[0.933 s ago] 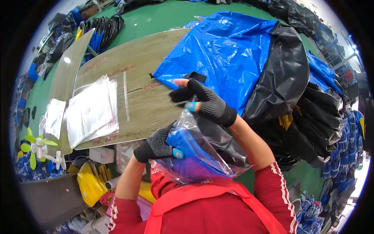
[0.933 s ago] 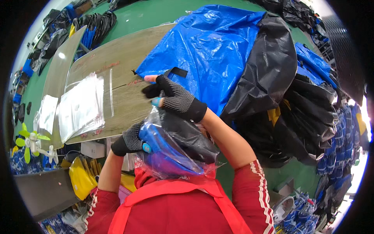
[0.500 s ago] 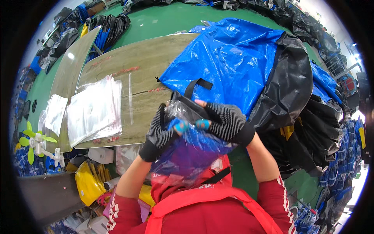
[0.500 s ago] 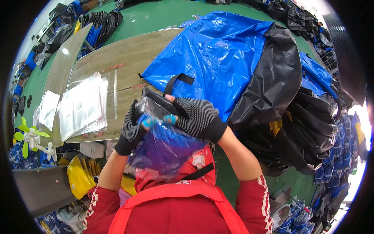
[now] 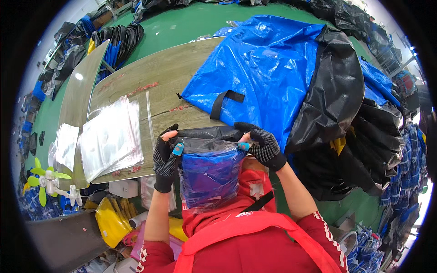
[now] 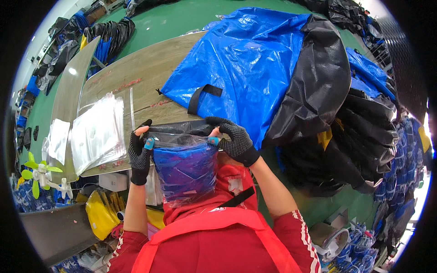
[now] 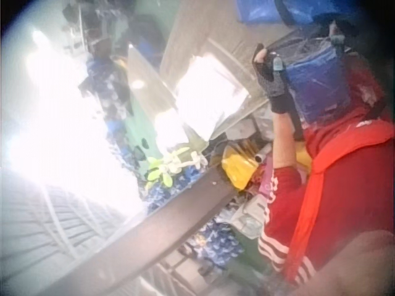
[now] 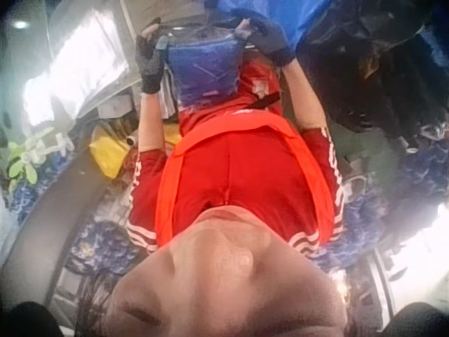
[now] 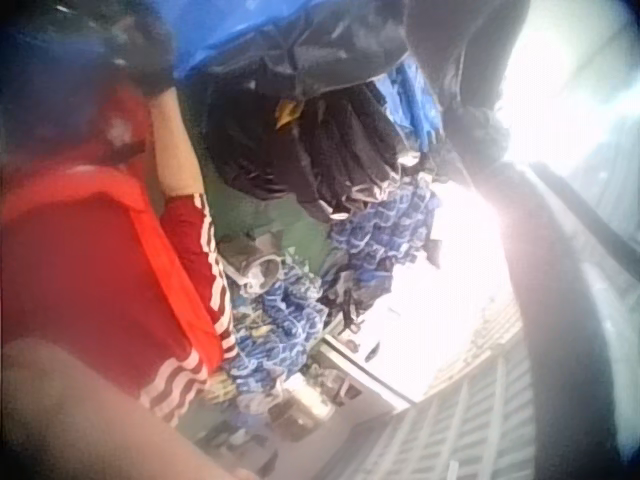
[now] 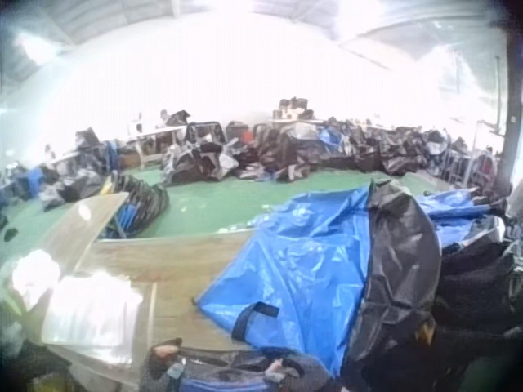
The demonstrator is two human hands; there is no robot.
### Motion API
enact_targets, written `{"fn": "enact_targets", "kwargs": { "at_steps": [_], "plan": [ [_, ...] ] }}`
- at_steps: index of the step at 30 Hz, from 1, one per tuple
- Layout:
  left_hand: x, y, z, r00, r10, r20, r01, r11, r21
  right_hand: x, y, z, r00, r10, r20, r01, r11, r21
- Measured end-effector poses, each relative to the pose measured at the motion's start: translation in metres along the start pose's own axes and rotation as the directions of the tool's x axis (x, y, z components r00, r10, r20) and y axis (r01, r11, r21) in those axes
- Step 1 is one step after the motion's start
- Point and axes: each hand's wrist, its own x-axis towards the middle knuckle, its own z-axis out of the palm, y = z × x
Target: The person repeatedly folds large blue and black tarps on a table, then places each folded tarp into a clear plastic bag. The person handles the tarps and bags by hand, repeating the fold-and-bag cycle multiple times.
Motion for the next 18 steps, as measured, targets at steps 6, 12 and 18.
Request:
{"fn": "enact_targets", "kwargs": {
  "at_steps": [6,12,18],
  "plan": [
    [0.008,0.005,-0.032,0.97,-0.089,0.225,0.065,0.992,0.112,0.008,-0.016,-0.006,0.992,0.103,0.07,-0.116,0.967,0.228],
    [0.003,0.021,-0.021,0.998,0.051,0.032,-0.056,0.98,0.192,0.011,-0.026,0.008,0.965,-0.13,-0.229,0.105,0.987,-0.12],
    [0.045,0.095,-0.015,0.985,0.171,0.008,-0.168,0.959,0.227,0.046,-0.033,0.017,0.945,-0.038,-0.324,0.072,0.993,0.093]
  ]
}}
